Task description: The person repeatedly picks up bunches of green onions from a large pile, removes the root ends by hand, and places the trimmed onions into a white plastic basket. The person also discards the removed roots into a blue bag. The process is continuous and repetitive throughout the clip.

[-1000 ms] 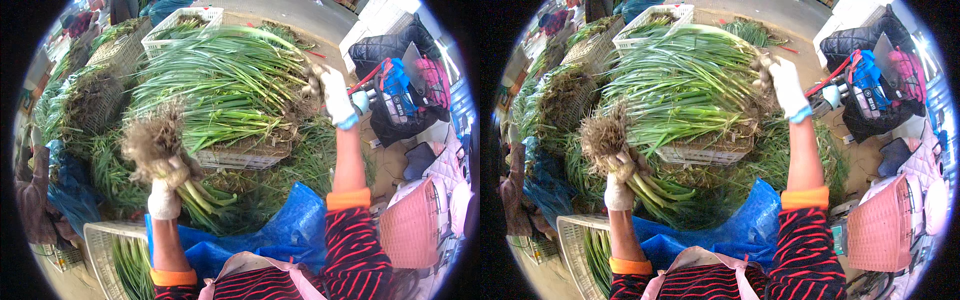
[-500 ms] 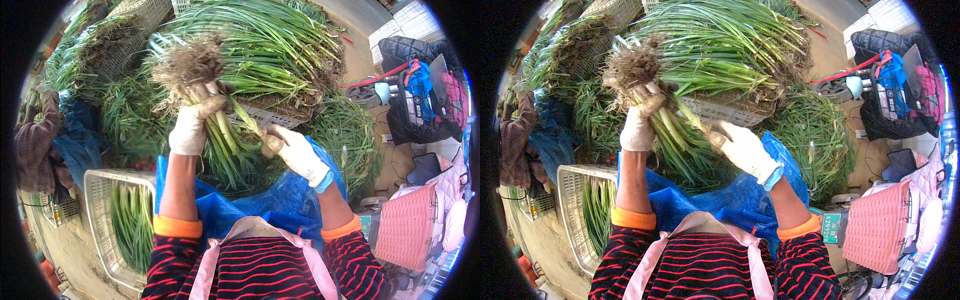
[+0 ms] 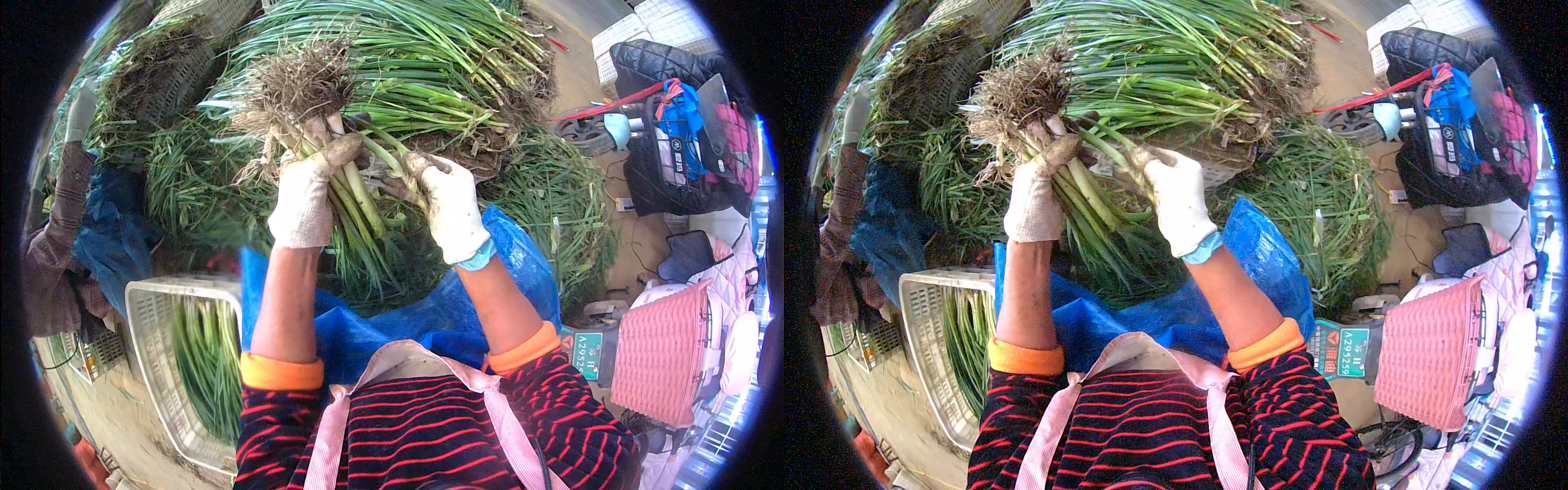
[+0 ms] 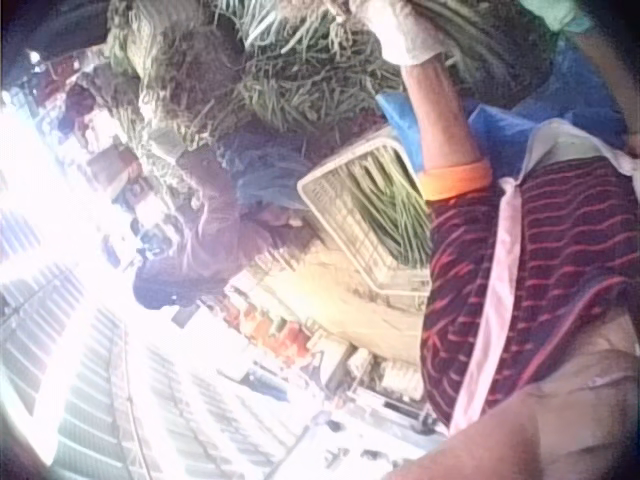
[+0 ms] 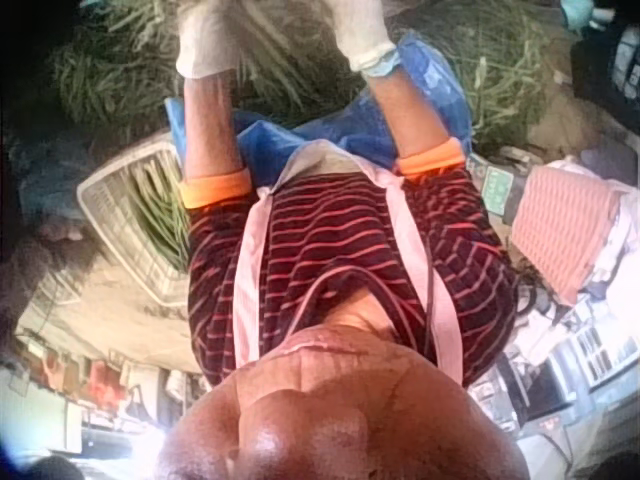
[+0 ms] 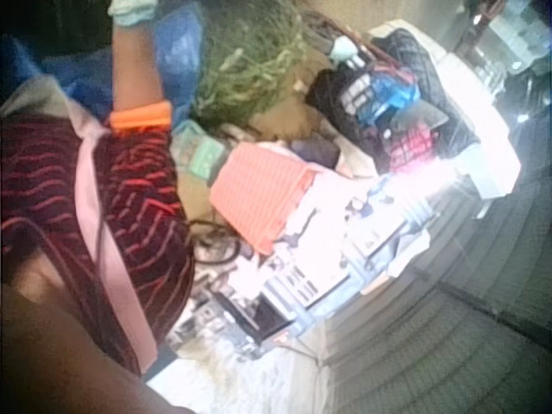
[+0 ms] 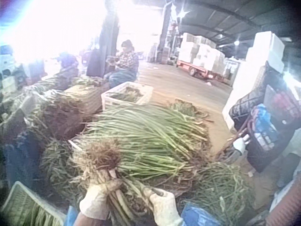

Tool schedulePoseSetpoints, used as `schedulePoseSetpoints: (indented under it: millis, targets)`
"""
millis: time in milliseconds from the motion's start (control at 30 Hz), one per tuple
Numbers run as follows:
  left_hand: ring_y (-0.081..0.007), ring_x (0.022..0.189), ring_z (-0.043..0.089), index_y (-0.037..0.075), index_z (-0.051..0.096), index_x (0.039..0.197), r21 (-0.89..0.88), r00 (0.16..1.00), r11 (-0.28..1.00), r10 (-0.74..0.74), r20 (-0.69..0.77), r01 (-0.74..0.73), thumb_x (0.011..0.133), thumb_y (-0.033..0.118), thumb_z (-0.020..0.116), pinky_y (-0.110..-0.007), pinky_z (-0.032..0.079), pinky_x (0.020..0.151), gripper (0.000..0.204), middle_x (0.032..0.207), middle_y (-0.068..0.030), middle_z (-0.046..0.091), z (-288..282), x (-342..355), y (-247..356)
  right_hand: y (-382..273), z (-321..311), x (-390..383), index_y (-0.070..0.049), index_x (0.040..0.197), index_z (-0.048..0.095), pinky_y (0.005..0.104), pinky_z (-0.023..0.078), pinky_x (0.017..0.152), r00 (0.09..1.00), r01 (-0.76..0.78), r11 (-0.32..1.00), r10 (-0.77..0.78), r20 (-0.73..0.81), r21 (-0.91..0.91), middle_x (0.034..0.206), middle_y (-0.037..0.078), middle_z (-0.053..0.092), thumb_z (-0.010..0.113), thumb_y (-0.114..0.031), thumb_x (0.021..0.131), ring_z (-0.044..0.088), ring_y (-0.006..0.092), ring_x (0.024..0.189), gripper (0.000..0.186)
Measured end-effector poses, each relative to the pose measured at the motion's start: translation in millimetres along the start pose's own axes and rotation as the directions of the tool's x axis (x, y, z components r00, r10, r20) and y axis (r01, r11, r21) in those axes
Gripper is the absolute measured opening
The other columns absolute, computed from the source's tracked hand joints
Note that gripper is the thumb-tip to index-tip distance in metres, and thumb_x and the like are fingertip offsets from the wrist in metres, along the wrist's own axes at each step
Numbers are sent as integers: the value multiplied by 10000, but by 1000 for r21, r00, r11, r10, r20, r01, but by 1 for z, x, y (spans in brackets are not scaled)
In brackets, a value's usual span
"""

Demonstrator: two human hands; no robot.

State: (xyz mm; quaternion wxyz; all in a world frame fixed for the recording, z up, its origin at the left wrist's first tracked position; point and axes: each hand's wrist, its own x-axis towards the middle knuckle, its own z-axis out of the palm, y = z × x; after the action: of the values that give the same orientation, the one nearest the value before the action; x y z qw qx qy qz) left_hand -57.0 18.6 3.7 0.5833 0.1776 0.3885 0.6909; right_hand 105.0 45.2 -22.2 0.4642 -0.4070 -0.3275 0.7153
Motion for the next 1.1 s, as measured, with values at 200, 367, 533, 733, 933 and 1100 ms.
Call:
schedulePoseSetpoints:
  millis: [200, 367, 533, 733, 933, 1100]
  targets:
    - [-170, 789, 613, 8, 621, 997, 37, 998, 999, -36, -52, 38, 764, 74, 712, -295, 498, 736, 259, 890, -50, 633, -1, 3, 6, -6, 7, -1, 24, 1094, 600, 373, 525, 849, 997, 75, 992, -77, 22, 106, 939, 101, 670, 531, -238, 953, 644, 218, 842, 306]
    - [-190, 693, 621, 14, 659, 935, 45, 986, 998, -41, -164, 49, 769, 196, 726, -308, 515, 664, 255, 776, -72, 648, -20, 14, 15, -46, -4, -20, -32, 1041, 600, 413, 527, 821, 988, -114, 917, 65, 139, 383, 816, 57, 663, 546, -255, 949, 642, 222, 756, 248]
    - [-190, 679, 613, 33, 672, 944, 80, 962, 996, 63, -265, -43, 775, 264, 720, -319, 517, 635, 290, 797, -86, 655, -44, 14, 34, -100, -81, -43, -52, 1056, 627, 352, 520, 639, 995, -83, 516, 97, -39, -853, 850, 72, 664, 610, -293, 870, 606, 196, 650, 305]
    - [-155, 714, 605, 50, 680, 954, 150, 952, 987, 100, -290, -58, 803, 216, 696, -284, 485, 675, 225, 805, -42, 656, -36, 16, 26, -121, -195, -38, -81, 1122, 635, 401, 503, 827, 946, -306, -748, -310, -98, -589, 1043, 136, 653, 575, -298, 858, 632, 285, 971, 346]
    - [-170, 715, 613, 48, 650, 979, 125, 959, 992, 70, -275, -36, 804, 155, 686, -295, 501, 670, 208, 824, -50, 651, -34, 24, 11, -53, -22, 0, -76, 1023, 633, 372, 446, 950, 607, 549, -525, -284, 742, -650, 952, 120, 639, 721, -363, 737, 602, 257, 945, 415]
    - [-175, 739, 607, 45, 600, 985, 38, 997, 997, -67, -25, 68, 797, 93, 682, -301, 505, 674, 210, 834, -66, 625, -17, 4, 16, -48, -8, -7, -23, 918, 669, 383, 504, 807, 962, 136, 480, 143, 231, -866, 820, 149, 650, 674, -274, 816, 624, 315, 853, 271]
